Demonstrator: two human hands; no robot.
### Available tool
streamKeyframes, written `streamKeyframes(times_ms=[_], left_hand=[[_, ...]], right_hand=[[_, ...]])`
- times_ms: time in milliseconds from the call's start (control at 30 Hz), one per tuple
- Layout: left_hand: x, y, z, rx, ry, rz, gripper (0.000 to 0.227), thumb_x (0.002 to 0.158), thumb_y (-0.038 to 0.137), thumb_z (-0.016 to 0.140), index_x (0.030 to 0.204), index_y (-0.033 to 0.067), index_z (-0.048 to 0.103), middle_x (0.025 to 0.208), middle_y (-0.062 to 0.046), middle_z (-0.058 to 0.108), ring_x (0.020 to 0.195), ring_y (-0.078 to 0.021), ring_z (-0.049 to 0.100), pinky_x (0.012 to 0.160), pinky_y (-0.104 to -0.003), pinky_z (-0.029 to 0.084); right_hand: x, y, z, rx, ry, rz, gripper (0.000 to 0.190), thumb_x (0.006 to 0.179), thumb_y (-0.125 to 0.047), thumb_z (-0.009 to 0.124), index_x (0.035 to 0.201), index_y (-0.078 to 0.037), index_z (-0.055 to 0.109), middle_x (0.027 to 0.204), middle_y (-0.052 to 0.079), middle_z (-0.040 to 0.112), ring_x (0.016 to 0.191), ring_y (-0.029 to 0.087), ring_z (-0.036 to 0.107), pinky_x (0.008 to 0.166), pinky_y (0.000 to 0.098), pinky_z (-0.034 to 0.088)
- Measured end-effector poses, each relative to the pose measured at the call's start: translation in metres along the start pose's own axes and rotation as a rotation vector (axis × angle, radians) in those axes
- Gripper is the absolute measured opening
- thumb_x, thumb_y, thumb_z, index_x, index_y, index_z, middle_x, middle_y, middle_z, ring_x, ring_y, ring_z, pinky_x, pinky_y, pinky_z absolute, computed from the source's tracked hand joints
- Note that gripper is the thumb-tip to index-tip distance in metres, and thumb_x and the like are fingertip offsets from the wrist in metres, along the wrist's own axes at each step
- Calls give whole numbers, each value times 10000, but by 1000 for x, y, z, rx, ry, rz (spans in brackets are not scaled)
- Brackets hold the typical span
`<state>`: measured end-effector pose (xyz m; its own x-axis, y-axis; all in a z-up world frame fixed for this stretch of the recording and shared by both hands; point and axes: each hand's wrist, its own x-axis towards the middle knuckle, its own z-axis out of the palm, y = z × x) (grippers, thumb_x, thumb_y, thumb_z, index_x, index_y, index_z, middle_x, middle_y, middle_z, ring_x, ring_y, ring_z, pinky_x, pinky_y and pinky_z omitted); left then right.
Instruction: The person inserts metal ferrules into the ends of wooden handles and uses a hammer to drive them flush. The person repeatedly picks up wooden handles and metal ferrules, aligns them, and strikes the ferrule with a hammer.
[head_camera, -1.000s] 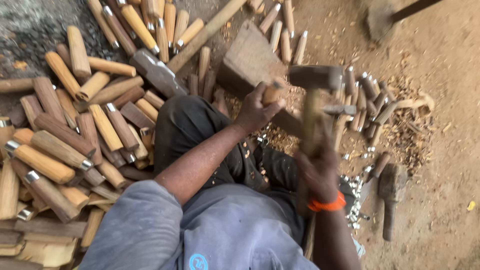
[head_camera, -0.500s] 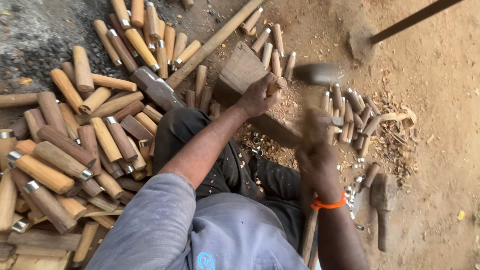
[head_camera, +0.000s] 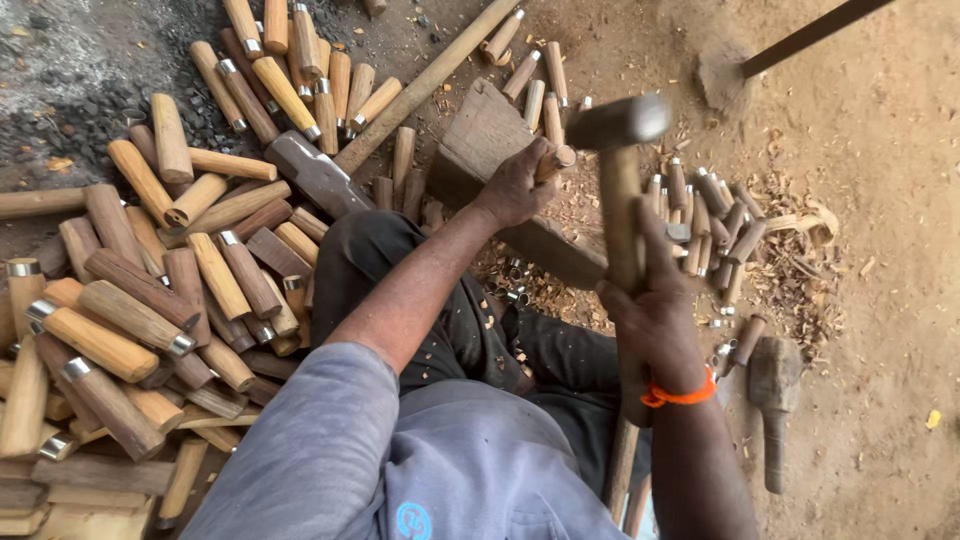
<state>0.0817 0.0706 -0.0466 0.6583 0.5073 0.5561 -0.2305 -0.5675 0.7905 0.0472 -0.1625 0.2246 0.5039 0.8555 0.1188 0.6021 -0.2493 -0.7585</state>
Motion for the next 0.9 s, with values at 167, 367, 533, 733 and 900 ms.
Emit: streamKeyframes(times_ms=[167,367,533,733,900], left_hand=[[0,-8,1,19,-61,-35,658,964,56,628,1472,177,229,905,-91,568,794,-272,676,804,-405,645],[-1,11,-25,-44,-112,-240,584,906,189,713,1382,124,381,1060,-130,615,985,-277,649,884,-484,574],[-6,13,-73,-167,148,-472,464,907,268,766,1251,27,570,1049,-183,670,928,-259,681,808,-430,590],[-5,-59,-198,-393,474,-962,554,801,296,796,1250,12,643,1060,-176,739,757,-234,710,573,-337,606],[0,-46,-335,7,370,-909,688,1075,464,657,1347,-156,539,1241,-330,661,1173,-412,661,1054,-569,591]], right_hand=[[15,-10,-7,82,21,147,1003,853,105,668,1684,-198,194,1319,252,557,911,176,673,698,280,642],[-19,3,-7,184,-72,343,1032,768,111,567,1658,-215,157,1105,139,659,661,175,643,514,317,541],[-71,56,25,608,-233,517,1098,746,78,607,1708,-247,188,820,174,629,573,199,619,457,327,519],[-59,160,99,746,-366,731,946,824,16,608,1662,-192,222,838,150,691,620,199,634,518,332,543],[-61,193,129,794,-390,779,927,842,-52,602,1667,-230,220,893,196,664,657,228,653,547,369,563]])
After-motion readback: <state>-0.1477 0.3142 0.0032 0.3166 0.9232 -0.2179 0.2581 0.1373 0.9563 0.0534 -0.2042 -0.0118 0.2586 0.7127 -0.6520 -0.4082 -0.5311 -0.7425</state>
